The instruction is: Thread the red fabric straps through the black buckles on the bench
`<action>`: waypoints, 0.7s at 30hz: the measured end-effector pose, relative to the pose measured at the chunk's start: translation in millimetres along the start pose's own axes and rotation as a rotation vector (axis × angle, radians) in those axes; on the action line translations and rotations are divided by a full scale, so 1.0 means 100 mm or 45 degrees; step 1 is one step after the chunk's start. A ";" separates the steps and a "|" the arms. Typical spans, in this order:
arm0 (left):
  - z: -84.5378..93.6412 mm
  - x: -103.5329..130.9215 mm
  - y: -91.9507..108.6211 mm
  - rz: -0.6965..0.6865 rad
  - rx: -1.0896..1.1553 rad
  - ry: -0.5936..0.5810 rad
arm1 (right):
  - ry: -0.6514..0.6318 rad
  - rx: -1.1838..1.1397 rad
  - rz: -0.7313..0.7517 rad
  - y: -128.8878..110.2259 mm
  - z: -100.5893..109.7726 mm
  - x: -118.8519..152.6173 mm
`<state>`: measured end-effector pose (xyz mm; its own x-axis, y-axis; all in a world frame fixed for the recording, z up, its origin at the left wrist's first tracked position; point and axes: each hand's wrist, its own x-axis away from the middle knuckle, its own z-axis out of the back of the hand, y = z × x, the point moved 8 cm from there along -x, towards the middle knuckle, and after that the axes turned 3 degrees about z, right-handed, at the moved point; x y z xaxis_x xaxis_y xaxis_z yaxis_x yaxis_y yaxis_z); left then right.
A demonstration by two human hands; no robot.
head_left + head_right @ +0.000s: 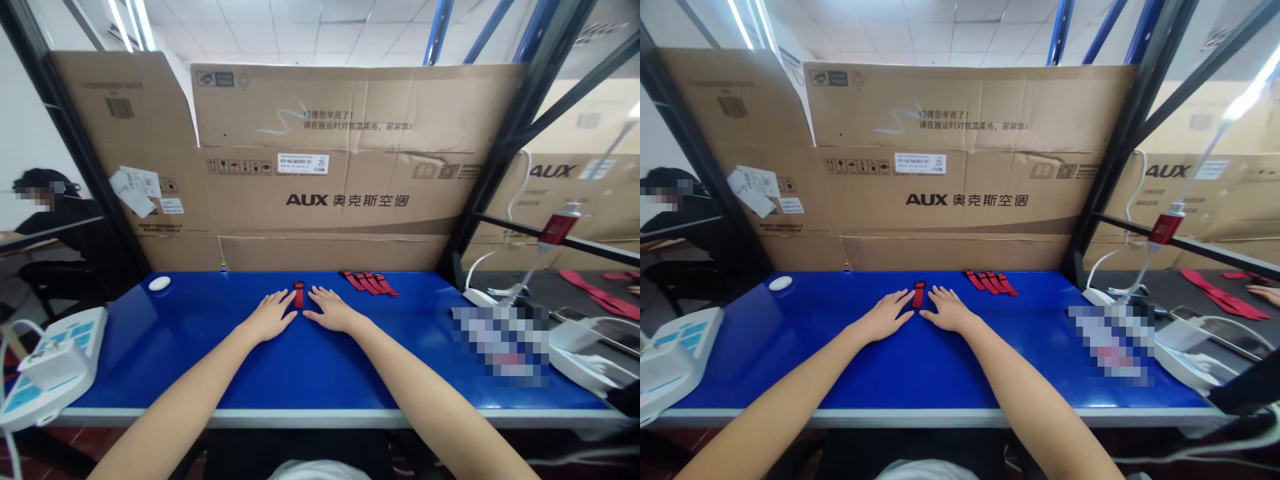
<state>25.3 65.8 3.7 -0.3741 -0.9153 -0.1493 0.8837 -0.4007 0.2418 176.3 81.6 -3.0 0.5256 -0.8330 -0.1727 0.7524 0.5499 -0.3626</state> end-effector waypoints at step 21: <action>0.17 0.00 0.44 -0.370 0.207 0.127 | 0.188 -0.623 0.077 -0.05 0.13 0.01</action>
<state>59.6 47.1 30.9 -0.5672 -0.7567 -0.3252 0.6851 -0.6526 0.3237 177.9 78.6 10.2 0.4743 -0.8197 -0.3212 0.4297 0.5340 -0.7282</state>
